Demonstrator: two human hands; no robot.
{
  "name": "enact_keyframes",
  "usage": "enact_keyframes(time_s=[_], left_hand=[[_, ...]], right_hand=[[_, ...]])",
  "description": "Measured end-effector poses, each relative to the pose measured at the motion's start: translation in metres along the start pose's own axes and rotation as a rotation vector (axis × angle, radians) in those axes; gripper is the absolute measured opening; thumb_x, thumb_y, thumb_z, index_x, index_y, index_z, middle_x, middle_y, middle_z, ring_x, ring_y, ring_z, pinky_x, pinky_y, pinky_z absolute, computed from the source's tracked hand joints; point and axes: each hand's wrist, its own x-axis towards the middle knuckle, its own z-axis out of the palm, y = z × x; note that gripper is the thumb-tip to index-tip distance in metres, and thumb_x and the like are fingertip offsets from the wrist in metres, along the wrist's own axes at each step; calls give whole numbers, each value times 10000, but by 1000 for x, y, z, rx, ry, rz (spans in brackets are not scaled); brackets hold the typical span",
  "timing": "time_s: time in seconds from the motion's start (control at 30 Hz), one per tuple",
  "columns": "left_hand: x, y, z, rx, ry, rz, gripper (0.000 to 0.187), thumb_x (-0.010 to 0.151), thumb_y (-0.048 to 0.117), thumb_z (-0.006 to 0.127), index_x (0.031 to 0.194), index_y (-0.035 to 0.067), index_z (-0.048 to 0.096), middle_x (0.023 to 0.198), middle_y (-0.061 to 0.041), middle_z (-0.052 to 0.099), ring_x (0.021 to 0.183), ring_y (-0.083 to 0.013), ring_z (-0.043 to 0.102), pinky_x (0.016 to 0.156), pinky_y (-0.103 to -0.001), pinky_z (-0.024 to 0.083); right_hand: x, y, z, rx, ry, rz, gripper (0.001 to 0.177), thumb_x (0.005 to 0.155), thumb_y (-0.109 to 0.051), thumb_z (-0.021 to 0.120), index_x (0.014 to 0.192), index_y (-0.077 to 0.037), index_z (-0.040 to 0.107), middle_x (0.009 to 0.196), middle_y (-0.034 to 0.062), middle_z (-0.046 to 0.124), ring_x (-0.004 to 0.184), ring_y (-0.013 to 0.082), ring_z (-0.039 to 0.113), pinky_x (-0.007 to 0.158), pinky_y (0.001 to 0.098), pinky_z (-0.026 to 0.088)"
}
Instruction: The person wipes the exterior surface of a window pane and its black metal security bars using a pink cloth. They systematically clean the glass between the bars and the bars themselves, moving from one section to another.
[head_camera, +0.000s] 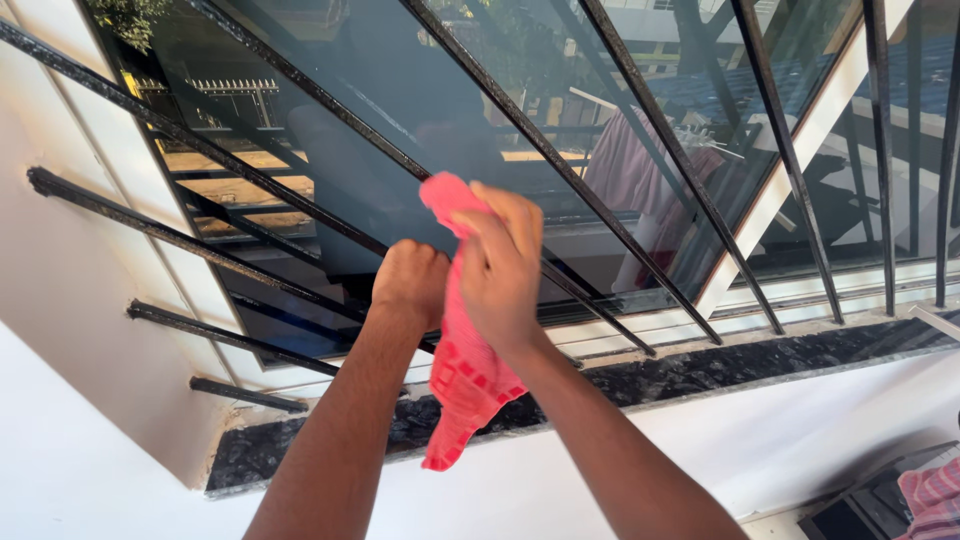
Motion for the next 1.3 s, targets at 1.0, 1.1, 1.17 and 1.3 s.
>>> enact_keyframes(time_s=[1.0, 1.1, 1.17, 1.3], left_hand=[[-92, -185, -116, 281, 144, -68, 629, 785, 756, 639, 685, 147, 757, 697, -80, 744, 768, -260, 718, 1000, -396, 474], [-82, -194, -97, 250, 174, -59, 350, 793, 505, 728, 725, 164, 765, 774, -79, 739, 802, -257, 720, 984, -420, 474], [-74, -200, -79, 192, 359, -48, 132, 789, 293, 713, 781, 169, 758, 833, -74, 752, 859, -269, 720, 948, -408, 498], [-67, -209, -66, 120, 716, 54, 210, 691, 242, 728, 865, 128, 756, 958, -96, 773, 954, -278, 726, 857, -410, 507]], right_hand=[[111, -45, 92, -45, -189, -161, 396, 1030, -164, 634, 1389, -56, 506, 1148, 176, 561, 918, 392, 685, 767, 462, 565], [155, -66, 135, -29, -133, -220, 375, 1048, -200, 633, 1378, -85, 496, 1166, 181, 564, 892, 417, 687, 735, 488, 565], [173, -77, 158, 29, -131, -254, 354, 1072, -218, 624, 1380, -106, 490, 1187, 176, 570, 901, 424, 693, 737, 498, 570], [208, -93, 184, 107, -139, -296, 363, 1061, -233, 606, 1385, -116, 490, 1284, 203, 565, 890, 431, 704, 710, 496, 584]])
